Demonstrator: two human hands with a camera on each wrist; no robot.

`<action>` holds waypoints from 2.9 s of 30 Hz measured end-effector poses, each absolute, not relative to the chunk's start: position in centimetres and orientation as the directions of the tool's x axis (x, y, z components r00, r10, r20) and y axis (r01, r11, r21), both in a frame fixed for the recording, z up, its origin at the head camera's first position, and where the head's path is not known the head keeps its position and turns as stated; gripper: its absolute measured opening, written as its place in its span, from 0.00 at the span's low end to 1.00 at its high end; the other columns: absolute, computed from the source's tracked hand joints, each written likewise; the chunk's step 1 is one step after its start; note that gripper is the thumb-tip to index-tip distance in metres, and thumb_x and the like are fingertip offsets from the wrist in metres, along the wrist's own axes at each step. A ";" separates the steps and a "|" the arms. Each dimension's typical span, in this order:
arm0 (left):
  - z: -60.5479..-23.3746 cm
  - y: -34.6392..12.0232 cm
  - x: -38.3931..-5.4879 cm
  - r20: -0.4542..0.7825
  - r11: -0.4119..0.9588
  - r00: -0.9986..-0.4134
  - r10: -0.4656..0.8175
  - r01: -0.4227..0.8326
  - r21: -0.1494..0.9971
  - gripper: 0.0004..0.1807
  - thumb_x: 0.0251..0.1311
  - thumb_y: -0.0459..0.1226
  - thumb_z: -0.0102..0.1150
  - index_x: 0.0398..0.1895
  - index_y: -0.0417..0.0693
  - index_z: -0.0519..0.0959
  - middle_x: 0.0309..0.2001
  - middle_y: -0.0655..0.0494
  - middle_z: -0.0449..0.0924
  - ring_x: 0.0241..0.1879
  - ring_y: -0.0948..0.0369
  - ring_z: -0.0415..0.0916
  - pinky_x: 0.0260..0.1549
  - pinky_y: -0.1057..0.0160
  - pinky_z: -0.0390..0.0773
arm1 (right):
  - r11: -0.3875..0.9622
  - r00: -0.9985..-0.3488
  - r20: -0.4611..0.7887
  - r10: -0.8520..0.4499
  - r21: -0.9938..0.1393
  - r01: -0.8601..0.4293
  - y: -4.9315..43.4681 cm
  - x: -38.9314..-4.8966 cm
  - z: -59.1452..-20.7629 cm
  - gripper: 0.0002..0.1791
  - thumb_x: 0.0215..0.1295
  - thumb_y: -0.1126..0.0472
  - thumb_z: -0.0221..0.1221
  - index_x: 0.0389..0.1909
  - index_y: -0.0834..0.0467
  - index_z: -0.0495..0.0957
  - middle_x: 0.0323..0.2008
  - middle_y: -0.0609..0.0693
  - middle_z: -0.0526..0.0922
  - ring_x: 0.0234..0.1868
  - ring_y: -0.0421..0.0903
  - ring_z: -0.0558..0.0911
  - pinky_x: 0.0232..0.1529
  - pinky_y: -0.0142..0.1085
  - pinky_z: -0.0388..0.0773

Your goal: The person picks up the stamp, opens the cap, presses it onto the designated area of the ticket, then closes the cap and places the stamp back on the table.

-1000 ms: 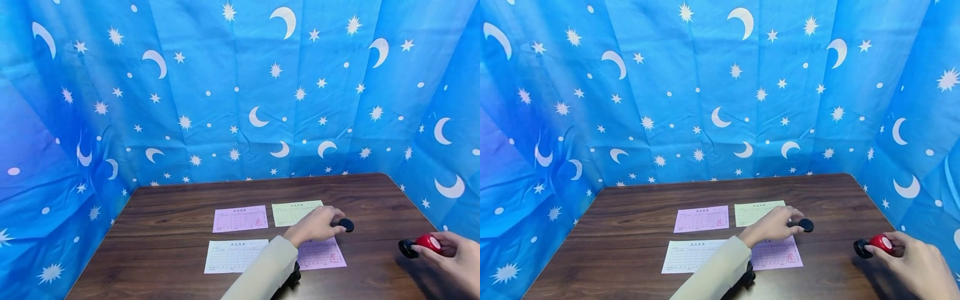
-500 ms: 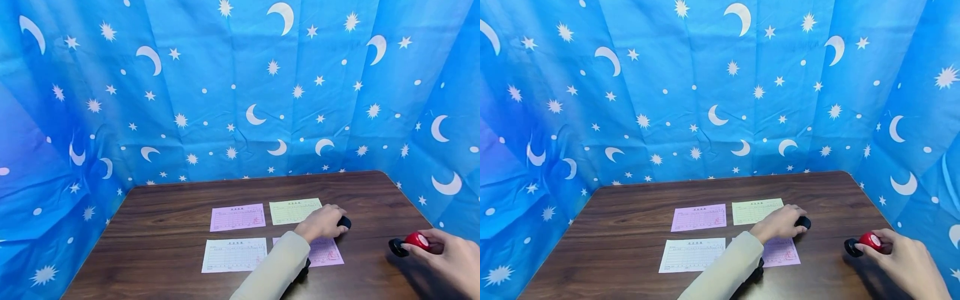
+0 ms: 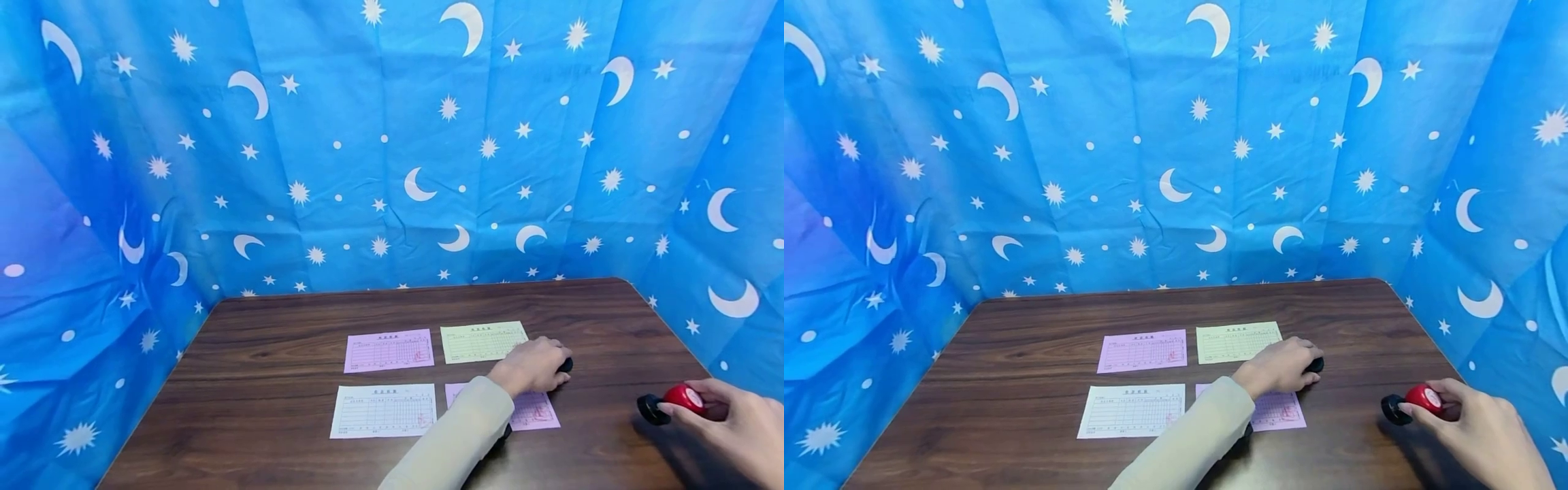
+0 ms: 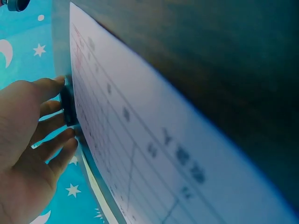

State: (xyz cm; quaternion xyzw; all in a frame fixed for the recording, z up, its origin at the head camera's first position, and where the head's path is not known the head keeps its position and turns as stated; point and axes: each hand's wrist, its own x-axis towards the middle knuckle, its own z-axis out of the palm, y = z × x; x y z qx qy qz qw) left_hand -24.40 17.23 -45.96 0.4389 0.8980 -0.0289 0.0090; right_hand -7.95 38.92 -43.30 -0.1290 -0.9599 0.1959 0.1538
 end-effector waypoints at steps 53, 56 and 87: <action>-42.3 5.3 -24.7 0.296 0.470 -0.570 0.767 0.812 0.347 0.19 0.77 0.43 0.58 0.64 0.43 0.80 0.55 0.52 0.87 0.49 0.67 0.86 0.46 0.80 0.81 | 0.867 -0.989 0.149 -0.002 -0.493 -0.076 32.1 -9.5 -40.9 0.29 0.51 0.64 0.78 0.55 0.65 0.82 0.41 0.56 0.90 0.36 0.45 0.87 0.37 0.45 0.91; -42.4 4.5 -24.6 0.297 0.475 -0.583 0.756 0.801 0.365 0.20 0.77 0.43 0.58 0.64 0.42 0.80 0.55 0.51 0.87 0.50 0.65 0.87 0.47 0.80 0.82 | 0.850 -0.971 0.235 -0.031 -0.505 -0.149 31.3 -9.6 -40.9 0.28 0.48 0.66 0.79 0.53 0.62 0.83 0.41 0.52 0.90 0.35 0.39 0.86 0.35 0.35 0.89; -41.8 -1.9 -20.7 0.254 0.394 -0.767 0.589 0.547 0.738 0.22 0.75 0.46 0.62 0.67 0.49 0.80 0.60 0.53 0.86 0.54 0.62 0.87 0.52 0.72 0.84 | 0.636 -0.965 0.256 -0.061 -0.735 -0.235 25.0 -13.0 -40.7 0.24 0.50 0.56 0.82 0.45 0.55 0.82 0.42 0.52 0.91 0.37 0.39 0.91 0.39 0.36 0.91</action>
